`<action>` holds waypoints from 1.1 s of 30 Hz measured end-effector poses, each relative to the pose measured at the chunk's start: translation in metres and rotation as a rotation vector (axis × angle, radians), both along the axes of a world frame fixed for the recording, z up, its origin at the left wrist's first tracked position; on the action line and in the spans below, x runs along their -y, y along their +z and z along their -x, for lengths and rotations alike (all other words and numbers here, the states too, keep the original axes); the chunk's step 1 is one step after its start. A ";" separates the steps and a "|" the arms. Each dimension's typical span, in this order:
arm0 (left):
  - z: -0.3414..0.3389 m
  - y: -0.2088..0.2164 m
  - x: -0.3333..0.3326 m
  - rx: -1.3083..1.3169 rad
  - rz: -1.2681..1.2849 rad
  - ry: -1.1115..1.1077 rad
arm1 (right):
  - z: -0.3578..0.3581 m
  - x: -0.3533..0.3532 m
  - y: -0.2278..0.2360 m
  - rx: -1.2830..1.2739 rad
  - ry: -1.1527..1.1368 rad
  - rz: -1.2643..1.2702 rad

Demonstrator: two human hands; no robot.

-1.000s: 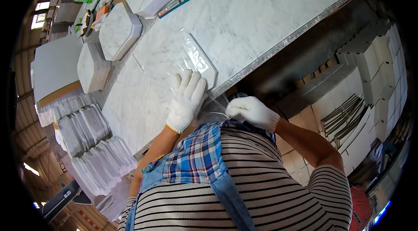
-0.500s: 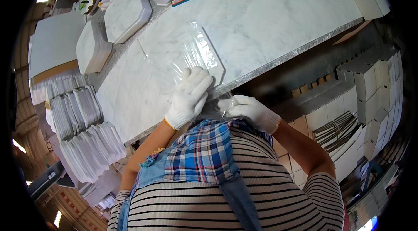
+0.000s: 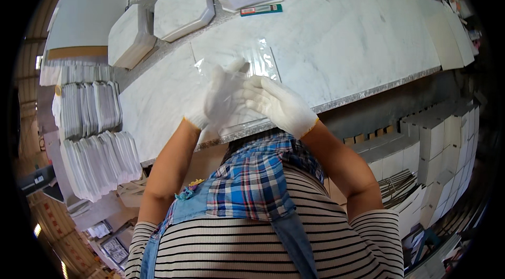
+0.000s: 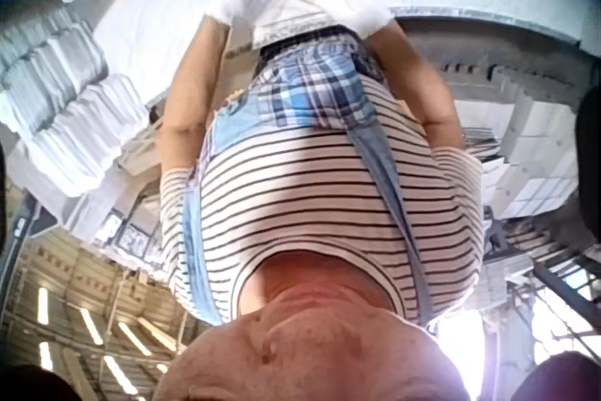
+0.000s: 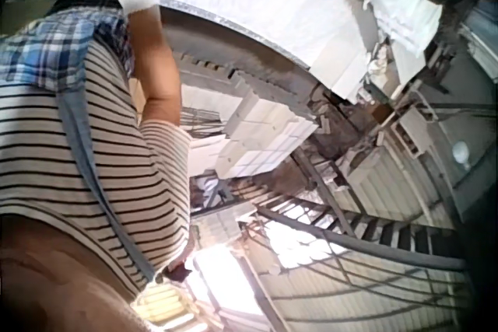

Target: The person wraps white square objects in clear plastic bags. They pick up a plastic bag, place a white object inside, and smooth the bag around the object. The wrapped items are then placed into a cardboard box.

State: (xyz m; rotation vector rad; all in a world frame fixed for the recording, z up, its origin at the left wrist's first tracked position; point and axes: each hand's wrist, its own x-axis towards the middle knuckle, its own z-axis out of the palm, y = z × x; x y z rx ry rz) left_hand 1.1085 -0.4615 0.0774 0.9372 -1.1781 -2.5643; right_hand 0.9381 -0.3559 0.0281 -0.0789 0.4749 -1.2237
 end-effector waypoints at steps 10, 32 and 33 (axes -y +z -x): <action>-0.049 -0.047 0.024 -0.149 -0.168 0.454 | -0.008 0.015 -0.007 -0.290 -0.041 -0.090; -0.034 -0.052 0.041 0.726 0.998 0.473 | -0.014 0.055 -0.003 -2.031 0.169 1.168; -0.035 -0.051 0.038 0.766 1.069 0.477 | -0.011 0.062 -0.002 -2.061 0.166 1.143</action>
